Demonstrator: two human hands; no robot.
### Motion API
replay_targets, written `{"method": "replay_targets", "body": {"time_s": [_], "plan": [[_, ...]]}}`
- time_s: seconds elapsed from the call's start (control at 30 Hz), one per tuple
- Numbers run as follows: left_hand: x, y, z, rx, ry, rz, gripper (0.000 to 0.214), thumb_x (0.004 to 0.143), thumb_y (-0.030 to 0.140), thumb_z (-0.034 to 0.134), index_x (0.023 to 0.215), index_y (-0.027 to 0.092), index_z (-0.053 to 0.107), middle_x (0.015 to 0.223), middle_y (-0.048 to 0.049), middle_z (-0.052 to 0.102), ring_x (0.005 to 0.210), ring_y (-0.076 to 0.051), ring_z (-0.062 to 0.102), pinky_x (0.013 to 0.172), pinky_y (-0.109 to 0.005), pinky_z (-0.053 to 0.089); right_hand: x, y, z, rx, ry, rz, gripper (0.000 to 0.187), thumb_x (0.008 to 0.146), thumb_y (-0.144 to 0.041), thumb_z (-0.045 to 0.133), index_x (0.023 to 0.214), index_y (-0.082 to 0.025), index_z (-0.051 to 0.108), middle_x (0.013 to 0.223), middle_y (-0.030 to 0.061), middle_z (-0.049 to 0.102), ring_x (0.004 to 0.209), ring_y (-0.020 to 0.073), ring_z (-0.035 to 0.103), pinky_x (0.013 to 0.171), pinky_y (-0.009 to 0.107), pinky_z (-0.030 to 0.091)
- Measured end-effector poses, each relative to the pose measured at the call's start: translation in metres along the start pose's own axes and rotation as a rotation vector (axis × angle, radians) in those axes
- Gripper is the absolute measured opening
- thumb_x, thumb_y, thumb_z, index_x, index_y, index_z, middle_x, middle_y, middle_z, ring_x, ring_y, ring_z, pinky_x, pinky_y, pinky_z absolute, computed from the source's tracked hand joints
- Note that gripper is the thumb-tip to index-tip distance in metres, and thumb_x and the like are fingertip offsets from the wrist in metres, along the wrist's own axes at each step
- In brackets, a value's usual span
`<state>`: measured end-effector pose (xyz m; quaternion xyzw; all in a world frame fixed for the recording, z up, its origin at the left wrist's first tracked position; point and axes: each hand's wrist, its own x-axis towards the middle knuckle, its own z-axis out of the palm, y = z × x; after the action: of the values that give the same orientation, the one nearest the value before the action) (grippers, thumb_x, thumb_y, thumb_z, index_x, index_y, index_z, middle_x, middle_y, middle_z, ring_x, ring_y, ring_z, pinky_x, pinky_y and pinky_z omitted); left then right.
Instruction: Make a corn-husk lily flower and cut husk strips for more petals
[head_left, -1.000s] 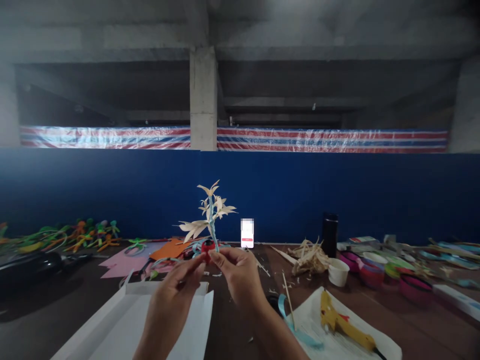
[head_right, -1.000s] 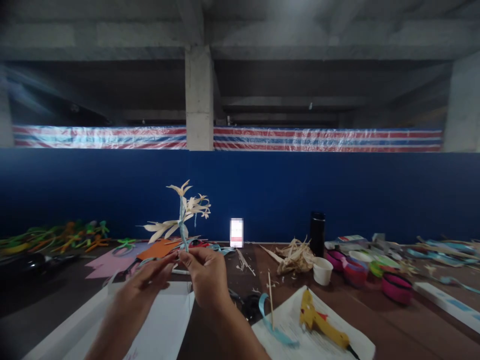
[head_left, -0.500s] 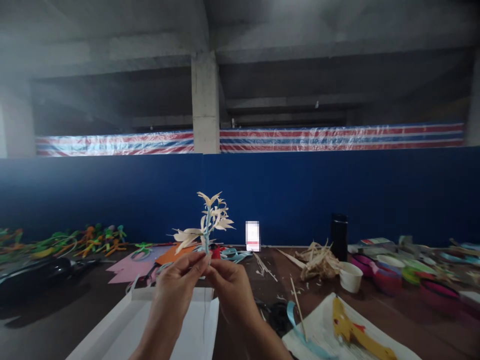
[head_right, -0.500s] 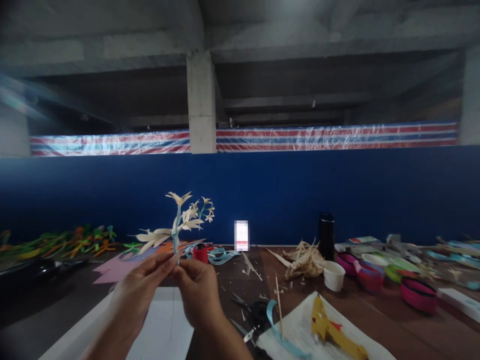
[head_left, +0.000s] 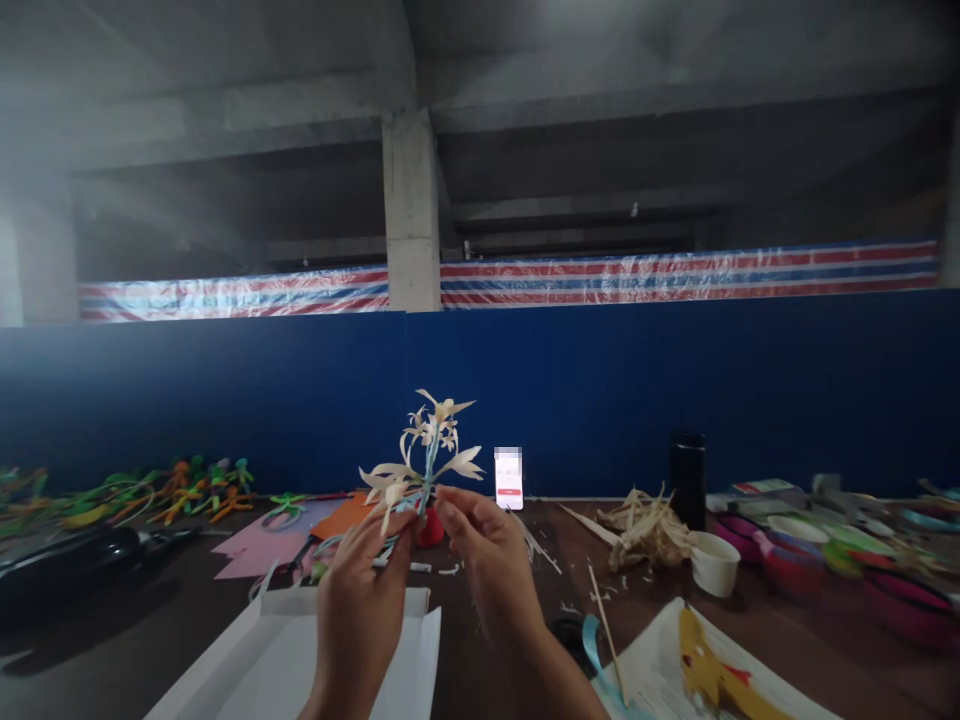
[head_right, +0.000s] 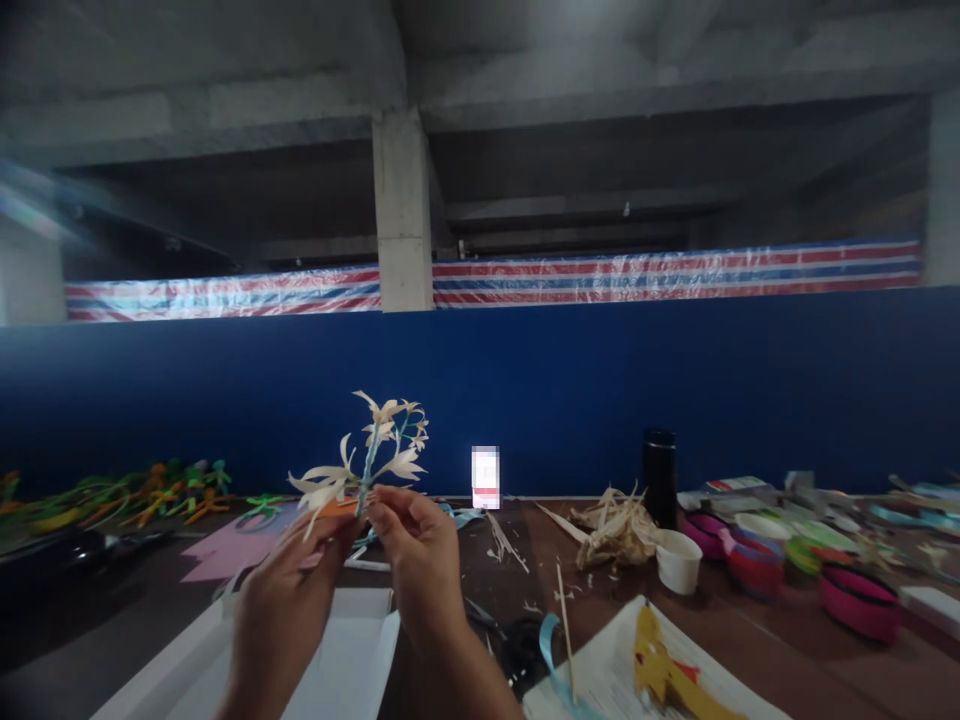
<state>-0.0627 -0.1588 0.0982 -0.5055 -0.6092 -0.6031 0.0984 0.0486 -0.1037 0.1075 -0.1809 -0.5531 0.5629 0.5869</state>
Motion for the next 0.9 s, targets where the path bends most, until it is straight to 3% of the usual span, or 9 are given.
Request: {"method": "replay_targets", "body": {"time_s": [0.23, 0.4, 0.53, 0.7, 0.9], "plan": [[-0.009, -0.013, 0.014, 0.145, 0.151, 0.322, 0.022, 0.081, 0.038, 0.056, 0.089, 0.023, 0.069, 0.098, -0.005, 0.07, 0.096, -0.022, 0.061, 0.082, -0.031, 0.046, 0.0, 0.005, 0.008, 0.124, -0.024, -0.017, 0.029, 0.068, -0.038, 0.074, 0.085, -0.015, 0.071, 0.082, 0.0064, 0.072, 0.071, 0.0165, 0.062, 0.069, 0.028, 0.048], [-0.011, -0.023, 0.017, 0.284, 0.235, 0.436, 0.022, 0.082, 0.03, 0.056, 0.098, 0.019, 0.066, 0.098, -0.009, 0.069, 0.096, -0.025, 0.059, 0.083, -0.034, 0.044, -0.002, 0.005, 0.01, 0.144, -0.027, -0.043, 0.026, 0.068, -0.036, 0.074, 0.083, -0.015, 0.071, 0.08, 0.0062, 0.071, 0.069, 0.0154, 0.062, 0.069, 0.027, 0.048], [-0.012, -0.028, 0.017, 0.247, 0.234, 0.477, 0.021, 0.08, 0.025, 0.057, 0.098, 0.021, 0.067, 0.098, -0.0078, 0.069, 0.094, -0.024, 0.059, 0.086, -0.034, 0.043, -0.003, 0.005, 0.012, 0.166, -0.024, -0.02, 0.026, 0.068, -0.035, 0.074, 0.082, -0.014, 0.07, 0.072, 0.0047, 0.07, 0.064, 0.0147, 0.061, 0.066, 0.027, 0.048], [-0.017, -0.028, 0.013, 0.058, 0.156, 0.251, 0.021, 0.079, 0.033, 0.057, 0.092, 0.024, 0.071, 0.096, -0.006, 0.069, 0.093, -0.023, 0.061, 0.081, -0.031, 0.045, -0.003, 0.006, 0.013, 0.267, -0.001, -0.01, 0.022, 0.067, -0.033, 0.074, 0.079, -0.015, 0.07, 0.075, 0.0045, 0.068, 0.069, 0.0153, 0.06, 0.068, 0.027, 0.047], [-0.015, -0.021, 0.01, -0.564, -0.009, -0.358, 0.034, 0.063, 0.044, 0.072, 0.087, 0.02, 0.073, 0.087, -0.0058, 0.072, 0.083, -0.023, 0.064, 0.074, -0.028, 0.048, -0.004, 0.012, 0.011, 0.302, 0.024, 0.033, 0.018, 0.062, -0.027, 0.076, 0.074, -0.014, 0.07, 0.064, 0.0011, 0.065, 0.052, 0.0092, 0.049, 0.052, 0.021, 0.04]]}}
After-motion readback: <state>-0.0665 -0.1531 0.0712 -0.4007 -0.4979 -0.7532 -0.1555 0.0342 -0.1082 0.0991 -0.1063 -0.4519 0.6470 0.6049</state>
